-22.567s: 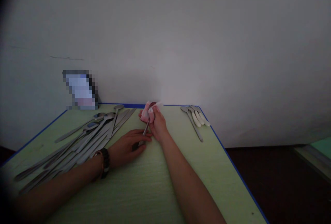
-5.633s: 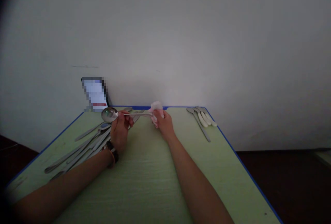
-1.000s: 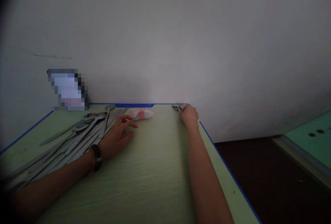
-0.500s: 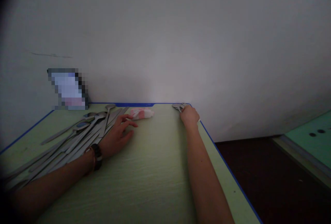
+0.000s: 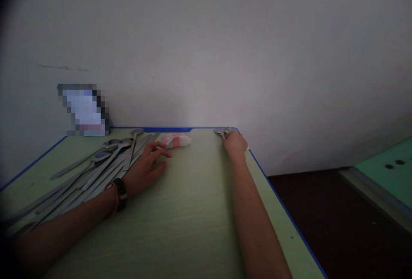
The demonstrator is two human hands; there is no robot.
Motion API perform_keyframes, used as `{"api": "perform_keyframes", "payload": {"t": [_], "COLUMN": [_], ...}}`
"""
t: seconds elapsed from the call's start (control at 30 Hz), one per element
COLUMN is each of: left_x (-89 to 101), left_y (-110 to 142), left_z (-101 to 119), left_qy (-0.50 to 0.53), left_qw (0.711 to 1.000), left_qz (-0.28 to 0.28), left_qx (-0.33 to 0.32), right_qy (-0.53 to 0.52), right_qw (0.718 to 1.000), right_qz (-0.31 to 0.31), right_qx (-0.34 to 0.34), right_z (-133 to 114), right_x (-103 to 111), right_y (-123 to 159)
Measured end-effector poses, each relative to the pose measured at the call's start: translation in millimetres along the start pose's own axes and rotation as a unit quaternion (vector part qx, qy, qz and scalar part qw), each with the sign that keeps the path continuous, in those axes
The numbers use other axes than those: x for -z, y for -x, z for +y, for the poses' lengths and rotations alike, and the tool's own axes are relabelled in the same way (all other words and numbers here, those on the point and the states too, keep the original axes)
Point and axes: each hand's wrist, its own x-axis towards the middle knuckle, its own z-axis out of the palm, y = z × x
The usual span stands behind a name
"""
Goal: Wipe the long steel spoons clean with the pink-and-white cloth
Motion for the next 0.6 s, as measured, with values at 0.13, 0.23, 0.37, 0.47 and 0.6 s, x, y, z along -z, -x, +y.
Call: {"api": "perform_keyframes", "payload": {"t": [0.13, 0.23, 0.37, 0.47, 0.6], "left_x": [-0.1, 0.5, 1.0, 0.9, 0.5], "left_y": [-0.1, -0.3, -0.6, -0.8, -1.0], "left_z": [-0.3, 1.1, 2.7, 2.6, 1.8], "left_qy": [0.002, 0.008, 0.008, 0.002, 0.003], "left_qw": [1.0, 1.0, 1.0, 1.0, 1.0], "left_qz": [-0.002, -0.007, -0.004, 0.001, -0.003], "left_qx": [-0.001, 0.009, 0.012, 0.002, 0.007], "right_qy": [0.012, 0.023, 0.032, 0.025, 0.016], "right_qw": [1.0, 1.0, 0.999, 0.999, 1.0], "right_qz": [-0.001, -0.006, -0.008, -0.005, -0.001], "right_qx": [0.003, 0.015, 0.026, 0.02, 0.009], "right_z": [-1.4, -2.8, -4.2, -4.6, -4.6], "right_x": [0.2, 0.3, 0.3, -0.5, -1.3], "right_y": [0.4, 1.2, 2.0, 2.5, 2.9]}}
